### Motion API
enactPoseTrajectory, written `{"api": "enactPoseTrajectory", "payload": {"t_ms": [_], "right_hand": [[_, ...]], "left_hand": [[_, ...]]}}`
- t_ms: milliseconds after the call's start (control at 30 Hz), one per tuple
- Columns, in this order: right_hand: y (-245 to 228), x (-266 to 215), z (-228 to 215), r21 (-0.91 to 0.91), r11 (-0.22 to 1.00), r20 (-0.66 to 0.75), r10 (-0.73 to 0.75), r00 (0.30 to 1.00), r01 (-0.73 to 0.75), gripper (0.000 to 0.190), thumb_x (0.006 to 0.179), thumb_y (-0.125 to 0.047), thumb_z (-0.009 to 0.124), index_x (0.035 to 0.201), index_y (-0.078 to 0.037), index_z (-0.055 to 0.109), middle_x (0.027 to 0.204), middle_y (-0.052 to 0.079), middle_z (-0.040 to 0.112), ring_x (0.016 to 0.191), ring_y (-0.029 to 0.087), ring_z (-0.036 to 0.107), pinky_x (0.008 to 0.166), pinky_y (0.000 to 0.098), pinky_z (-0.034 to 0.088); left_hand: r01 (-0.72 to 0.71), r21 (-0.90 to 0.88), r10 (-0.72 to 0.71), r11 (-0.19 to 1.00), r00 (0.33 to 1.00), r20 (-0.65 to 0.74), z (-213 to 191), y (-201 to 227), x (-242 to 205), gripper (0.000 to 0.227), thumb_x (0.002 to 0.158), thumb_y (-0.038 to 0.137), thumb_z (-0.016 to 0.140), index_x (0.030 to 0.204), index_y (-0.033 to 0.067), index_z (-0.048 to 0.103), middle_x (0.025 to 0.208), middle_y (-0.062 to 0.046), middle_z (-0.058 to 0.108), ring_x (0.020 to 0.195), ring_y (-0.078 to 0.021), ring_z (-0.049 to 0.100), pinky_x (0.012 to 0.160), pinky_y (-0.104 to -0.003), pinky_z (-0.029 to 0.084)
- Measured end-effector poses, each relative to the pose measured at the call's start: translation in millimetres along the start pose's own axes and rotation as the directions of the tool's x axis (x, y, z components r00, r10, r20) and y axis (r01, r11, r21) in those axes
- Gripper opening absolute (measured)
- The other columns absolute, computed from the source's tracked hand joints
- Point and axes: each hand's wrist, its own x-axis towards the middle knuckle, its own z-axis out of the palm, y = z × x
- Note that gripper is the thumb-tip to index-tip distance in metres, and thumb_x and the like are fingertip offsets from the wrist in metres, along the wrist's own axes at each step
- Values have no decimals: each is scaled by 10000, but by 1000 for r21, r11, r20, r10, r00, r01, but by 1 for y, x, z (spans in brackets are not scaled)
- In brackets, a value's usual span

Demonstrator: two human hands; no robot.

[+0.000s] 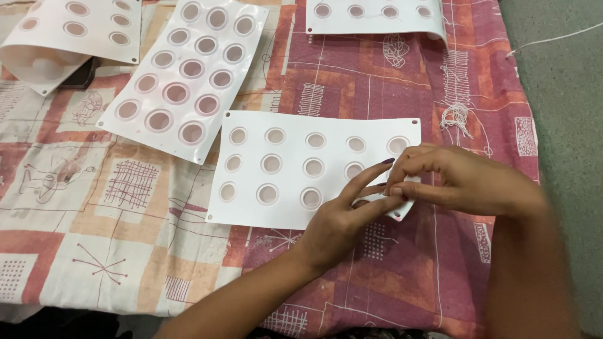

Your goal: Manually threading candle wicks through sustainers or molds.

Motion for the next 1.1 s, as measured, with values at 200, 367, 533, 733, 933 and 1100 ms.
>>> {"api": "enactPoseTrajectory", "payload": {"t_ms": [200, 367, 533, 733, 933, 1100], "right_hand": [[19, 11, 16, 222, 973, -123, -33, 992, 60, 261, 976, -276, 560, 1005, -71, 718, 895, 49, 735, 786, 141, 712, 691, 316, 618], [25, 21, 29, 406, 912, -241, 41, 970, 62, 274, 1044, -268, 478, 1074, -56, 649, 873, 53, 707, 795, 116, 679, 696, 293, 579], [24, 26, 37, 524, 847, -311, 95, 946, 87, 271, 1081, -267, 448, 1073, -50, 610, 844, 37, 672, 736, 103, 626, 639, 274, 543], [20, 31, 41, 563, 821, -414, 176, 893, 99, 262, 1108, -253, 423, 1041, -41, 562, 817, 19, 660, 704, 87, 608, 644, 261, 534], [23, 35, 44, 542, 834, -457, 186, 870, 107, 243, 1111, -232, 420, 1061, -43, 563, 819, 30, 650, 705, 87, 603, 655, 257, 536], [28, 38, 46, 536, 832, -522, 195, 831, 141, 216, 1122, -215, 420, 1078, -40, 539, 839, 38, 656, 695, 80, 586, 640, 253, 520]], "left_hand": [[166, -108, -173, 980, 983, -64, -6, 8, 13, 348, 950, -99, 589, 1235, 72, 691, 1439, -137, 576, 1255, -284, 676, 1019, -329, 622], [248, -158, -258, 956, 965, -47, -6, 4, 14, 355, 977, -116, 557, 1255, 69, 681, 1330, -94, 649, 1206, -245, 705, 1008, -320, 609], [209, -148, -221, 967, 973, -71, -5, 3, 14, 374, 947, -134, 558, 1237, 64, 686, 1300, -100, 675, 1209, -248, 699, 1012, -327, 605], [228, -131, -235, 965, 971, -43, -4, 3, 14, 365, 940, -141, 554, 1215, 57, 691, 1246, -92, 704, 1175, -243, 720, 1029, -318, 614], [219, -148, -226, 965, 974, -34, -6, 3, 14, 369, 914, -152, 563, 1209, 39, 677, 1224, -103, 730, 1166, -252, 727, 1017, -335, 597], [235, -147, -241, 961, 970, -25, -4, 3, 12, 363, 914, -154, 567, 1194, 43, 687, 1221, -108, 738, 1164, -251, 732, 1018, -342, 595]]}}
